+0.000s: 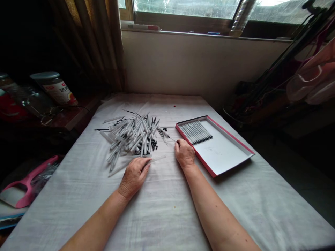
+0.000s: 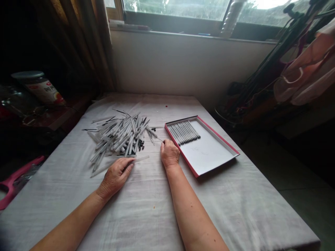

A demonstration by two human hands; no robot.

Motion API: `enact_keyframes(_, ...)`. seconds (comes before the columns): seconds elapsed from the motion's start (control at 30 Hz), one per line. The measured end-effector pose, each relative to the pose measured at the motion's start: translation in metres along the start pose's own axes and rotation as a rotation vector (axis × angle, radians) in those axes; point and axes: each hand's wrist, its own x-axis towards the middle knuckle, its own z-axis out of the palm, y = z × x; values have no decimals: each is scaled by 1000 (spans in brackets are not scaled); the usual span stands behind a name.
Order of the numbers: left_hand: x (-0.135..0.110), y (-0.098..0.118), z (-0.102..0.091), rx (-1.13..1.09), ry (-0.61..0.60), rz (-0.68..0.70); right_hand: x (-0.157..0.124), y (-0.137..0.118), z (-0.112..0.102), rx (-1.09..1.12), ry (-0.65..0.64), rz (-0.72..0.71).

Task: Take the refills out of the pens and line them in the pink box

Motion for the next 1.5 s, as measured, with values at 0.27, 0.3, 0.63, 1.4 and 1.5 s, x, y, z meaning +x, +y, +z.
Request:
enact_keyframes(0.27, 13, -8, 2, -62, 14, -37, -29, 27, -5, 897, 59, 165)
enact_keyframes(0.3, 12, -9, 1, -73, 13, -40, -32, 28, -7, 980, 56, 203)
enact_keyframes(0.63, -1, -11, -10, -112, 49, -100, -28, 21, -21, 1315, 135, 326)
enact_keyframes(1.4, 3, -5, -16, -99, 2, -108, -29, 21, -35, 1329, 231, 313)
enact_keyframes(1.5, 3, -5, -17, -104, -5, -130, -29, 23, -36, 1315, 232, 313)
